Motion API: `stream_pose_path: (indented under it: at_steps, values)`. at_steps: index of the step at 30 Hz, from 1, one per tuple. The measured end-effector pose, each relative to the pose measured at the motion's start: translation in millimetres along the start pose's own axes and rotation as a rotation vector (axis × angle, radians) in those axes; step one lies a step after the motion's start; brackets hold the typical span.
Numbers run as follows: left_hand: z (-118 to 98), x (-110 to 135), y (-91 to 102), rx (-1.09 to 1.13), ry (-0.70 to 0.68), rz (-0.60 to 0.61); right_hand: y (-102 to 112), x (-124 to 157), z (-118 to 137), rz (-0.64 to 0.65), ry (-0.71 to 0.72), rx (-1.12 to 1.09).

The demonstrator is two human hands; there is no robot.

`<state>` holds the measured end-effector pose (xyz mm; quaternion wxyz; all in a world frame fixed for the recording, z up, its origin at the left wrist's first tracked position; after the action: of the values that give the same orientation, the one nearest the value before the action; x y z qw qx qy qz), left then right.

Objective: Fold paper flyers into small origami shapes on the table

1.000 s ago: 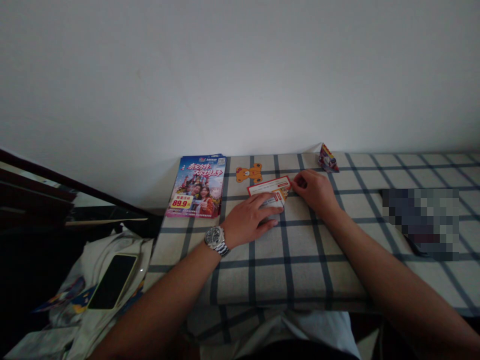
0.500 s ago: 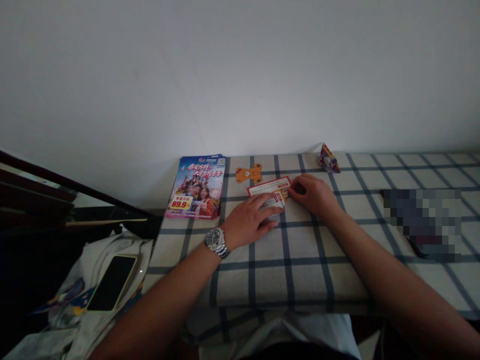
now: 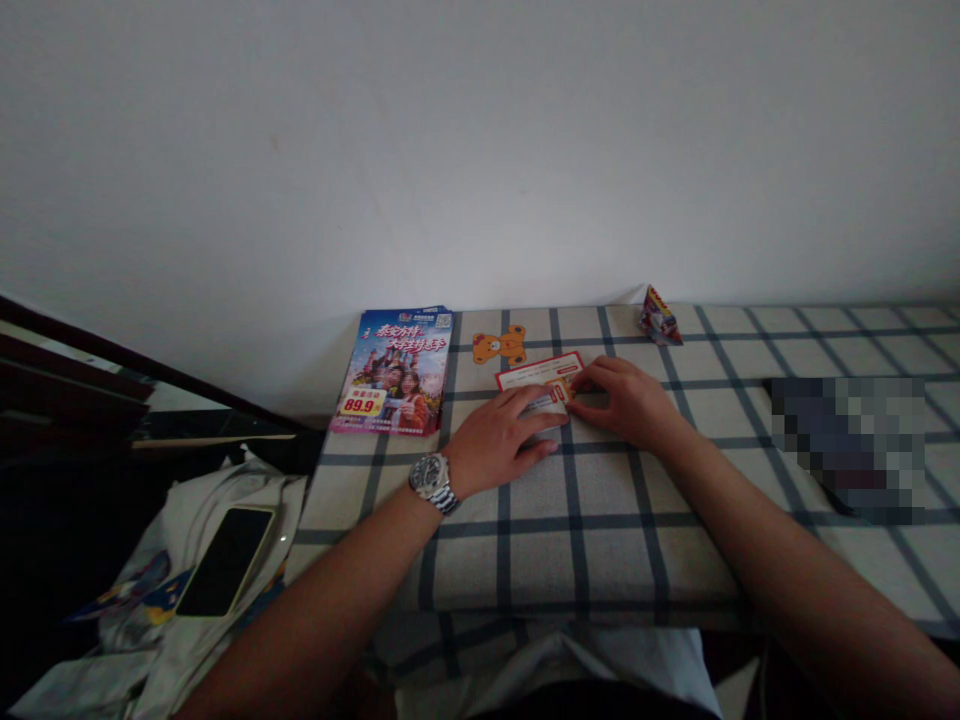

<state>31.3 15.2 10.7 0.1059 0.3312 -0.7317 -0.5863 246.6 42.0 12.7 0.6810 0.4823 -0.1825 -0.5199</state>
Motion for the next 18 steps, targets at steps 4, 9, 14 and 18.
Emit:
stream_pose_path:
  at_steps: [4,9,14,18]
  values:
    - [0.1,-0.1,-0.1,0.004,0.002,-0.002,-0.1,0.3,2.0,0.016,-0.013,0.012]
    - [0.1,0.3,0.4,0.018,-0.001,-0.003,-1.3,-3.2,-0.9,-0.067,-0.065,-0.018]
    - [0.9,0.6,-0.4,0.012,-0.005,-0.003,2.5,-8.8,-11.5,-0.151,-0.120,-0.012]
    - [1.2,0.6,-1.3,0.002,-0.005,0.003,6.5,-10.2,-18.3,-0.197,-0.179,0.028]
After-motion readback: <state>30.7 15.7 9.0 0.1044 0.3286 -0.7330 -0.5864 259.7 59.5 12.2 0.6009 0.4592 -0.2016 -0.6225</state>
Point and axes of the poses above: each hand's wrist, its own x-axis away from the middle knuckle, its own y-axis out of the back of the hand, z = x × y, the point moved 4 cm from there along -x, towards the middle knuckle, and after that the axes turned 5 degrees about -x, right-handed, at the moved point
